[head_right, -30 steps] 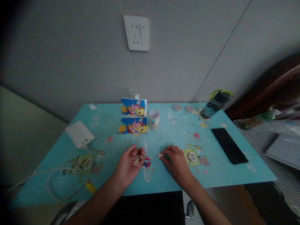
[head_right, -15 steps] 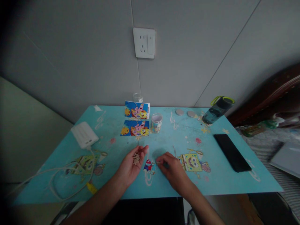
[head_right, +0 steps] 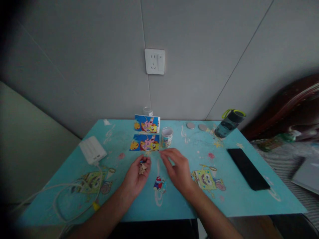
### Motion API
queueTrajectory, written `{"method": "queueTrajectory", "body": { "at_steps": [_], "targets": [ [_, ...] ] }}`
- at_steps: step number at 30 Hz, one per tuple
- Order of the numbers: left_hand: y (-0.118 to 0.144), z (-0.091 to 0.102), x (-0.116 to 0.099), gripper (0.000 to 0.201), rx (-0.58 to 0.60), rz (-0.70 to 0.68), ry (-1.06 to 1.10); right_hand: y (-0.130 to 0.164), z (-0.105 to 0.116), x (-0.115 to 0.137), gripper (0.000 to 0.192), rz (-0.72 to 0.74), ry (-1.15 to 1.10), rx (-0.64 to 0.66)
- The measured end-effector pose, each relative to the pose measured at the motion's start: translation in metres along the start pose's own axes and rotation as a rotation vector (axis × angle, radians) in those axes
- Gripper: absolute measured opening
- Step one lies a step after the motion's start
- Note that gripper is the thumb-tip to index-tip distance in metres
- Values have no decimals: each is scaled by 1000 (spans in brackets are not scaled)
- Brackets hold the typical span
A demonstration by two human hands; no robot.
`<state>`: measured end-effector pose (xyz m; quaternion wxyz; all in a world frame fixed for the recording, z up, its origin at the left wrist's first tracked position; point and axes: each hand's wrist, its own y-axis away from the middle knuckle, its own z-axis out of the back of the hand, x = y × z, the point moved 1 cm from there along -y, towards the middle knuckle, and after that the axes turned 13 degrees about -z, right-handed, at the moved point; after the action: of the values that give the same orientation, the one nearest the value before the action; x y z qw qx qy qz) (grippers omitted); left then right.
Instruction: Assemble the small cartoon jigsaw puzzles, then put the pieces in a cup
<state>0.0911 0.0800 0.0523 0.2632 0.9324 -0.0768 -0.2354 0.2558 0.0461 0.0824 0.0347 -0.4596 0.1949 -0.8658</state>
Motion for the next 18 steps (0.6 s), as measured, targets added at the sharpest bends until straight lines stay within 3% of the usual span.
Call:
{"method": "queueTrajectory", "body": {
  "at_steps": [2,3,5,6,10,13,18],
  "targets": [
    [-6,-19,-11,31,47,-26,-3,-16,2,-23,25,-104,4,-267],
    [-10,-32,-16,29,80,-43,-6,-25,0,-35,42,-151,7,-309],
    [-19,-64,-20,27,159,-87,-14,-41,-8,-55,73,-189,8,-265],
    [-25,-82,-21,25,205,-105,-24,-47,-14,-62,79,-200,2,-225],
    [-50,-140,-7,27,369,-168,-94,-58,-32,-73,77,-198,-14,-169],
    [-66,-158,10,26,427,-237,-181,-56,-38,-73,75,-190,-38,-150],
    [-83,-156,26,29,514,-381,-387,-55,-40,-76,74,-198,-94,-106]
  ]
}}
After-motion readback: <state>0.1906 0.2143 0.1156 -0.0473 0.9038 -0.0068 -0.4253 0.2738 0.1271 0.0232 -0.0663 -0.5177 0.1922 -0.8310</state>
